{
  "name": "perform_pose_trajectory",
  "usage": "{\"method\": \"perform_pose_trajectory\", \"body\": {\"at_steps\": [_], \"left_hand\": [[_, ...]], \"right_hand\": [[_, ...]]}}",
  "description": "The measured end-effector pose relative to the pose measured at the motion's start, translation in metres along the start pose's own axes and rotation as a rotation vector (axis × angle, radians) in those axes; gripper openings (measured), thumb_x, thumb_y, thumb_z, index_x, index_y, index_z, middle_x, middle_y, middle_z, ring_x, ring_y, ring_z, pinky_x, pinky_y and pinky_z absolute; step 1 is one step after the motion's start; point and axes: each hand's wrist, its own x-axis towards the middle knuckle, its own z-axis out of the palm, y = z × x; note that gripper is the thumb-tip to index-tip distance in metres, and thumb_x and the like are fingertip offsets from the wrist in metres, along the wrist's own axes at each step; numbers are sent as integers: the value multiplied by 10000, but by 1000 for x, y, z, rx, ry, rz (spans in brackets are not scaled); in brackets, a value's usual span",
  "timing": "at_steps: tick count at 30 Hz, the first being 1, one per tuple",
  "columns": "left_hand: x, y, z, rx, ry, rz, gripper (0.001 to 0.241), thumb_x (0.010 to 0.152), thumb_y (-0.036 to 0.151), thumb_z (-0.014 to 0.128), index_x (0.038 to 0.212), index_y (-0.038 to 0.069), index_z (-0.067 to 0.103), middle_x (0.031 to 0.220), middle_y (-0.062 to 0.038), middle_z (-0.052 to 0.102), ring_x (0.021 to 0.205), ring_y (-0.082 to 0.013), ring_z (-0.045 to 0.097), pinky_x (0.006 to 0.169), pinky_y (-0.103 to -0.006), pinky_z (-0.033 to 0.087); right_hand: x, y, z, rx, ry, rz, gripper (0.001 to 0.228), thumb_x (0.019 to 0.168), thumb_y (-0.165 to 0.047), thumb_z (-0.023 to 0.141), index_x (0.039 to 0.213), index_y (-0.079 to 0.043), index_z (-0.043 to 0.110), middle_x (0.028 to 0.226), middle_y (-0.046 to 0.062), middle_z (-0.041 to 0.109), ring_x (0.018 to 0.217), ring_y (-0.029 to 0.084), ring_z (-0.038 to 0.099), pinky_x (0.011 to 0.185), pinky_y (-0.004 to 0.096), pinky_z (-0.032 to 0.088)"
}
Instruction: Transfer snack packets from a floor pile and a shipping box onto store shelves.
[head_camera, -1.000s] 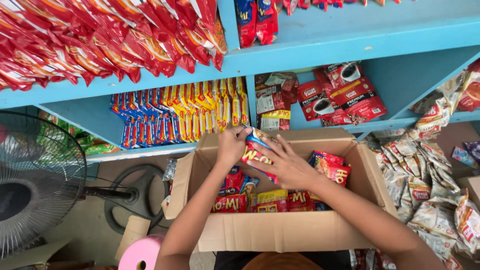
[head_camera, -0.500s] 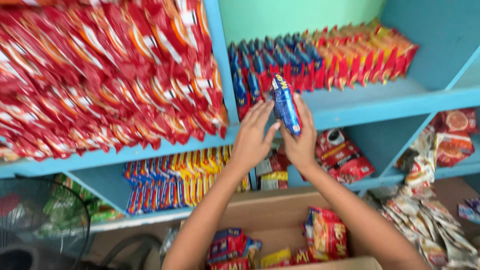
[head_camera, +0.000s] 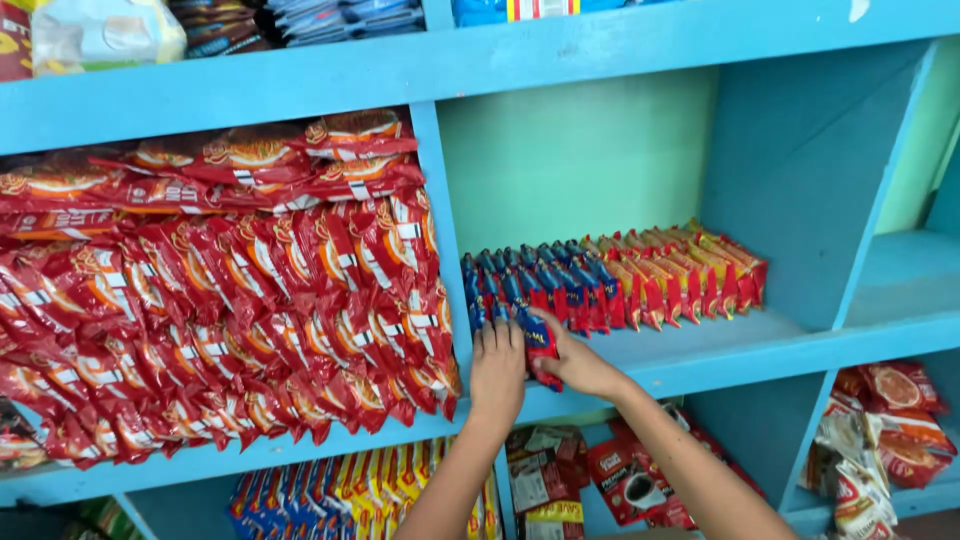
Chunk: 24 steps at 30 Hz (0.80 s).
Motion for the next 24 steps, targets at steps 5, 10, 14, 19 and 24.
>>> {"method": "perform_pose_trajectory", "body": {"at_steps": [5,10,14,19,24], "left_hand": [[35,-2,32,36,-214,-45,990,770,382,861,1501,-68,365,1494,-265,456,1378,-408,437,1151,-501,373],[61,-5,11,-59,-480,-127,1117,776,439,885,1552,-63,259,1565,-269,357,1449,-423,354,1170,-540,341],[66,-9,19,-120,-566,-144,1165,741,360,926,1576,-19,207,1613,-249,275,1493,-417,282,1197,-558,285],[66,-7,38,-118,-526,-141,1164,701,333,950,1564,-7,247,1608,-241,290,1491,-410,293,1189,-568,292],[55,-5,63,-54,-265,-140,992,697,279,930,1491,-9,410,1519,-230,444,1433,-409,407,1158,-577,345]], "right_hand": [[12,-37,-7,-170,-161,340,899,898,-95,722,1622,-209,202,909,272,678,813,353,658,781,441,533],[18,-21,7,-286,-129,292,960,837,-49,748,1616,-215,210,910,251,718,793,329,699,761,467,531],[17,-8,15,-338,-79,208,965,802,-46,797,1574,-180,234,1350,251,575,1161,396,606,959,526,445],[14,5,20,-252,-81,237,935,847,-62,724,1591,-192,173,1655,191,279,1496,366,319,1108,462,435],[7,13,26,-272,-28,135,918,891,-105,702,1596,-101,113,1625,257,255,1506,425,259,1194,478,310]]}}
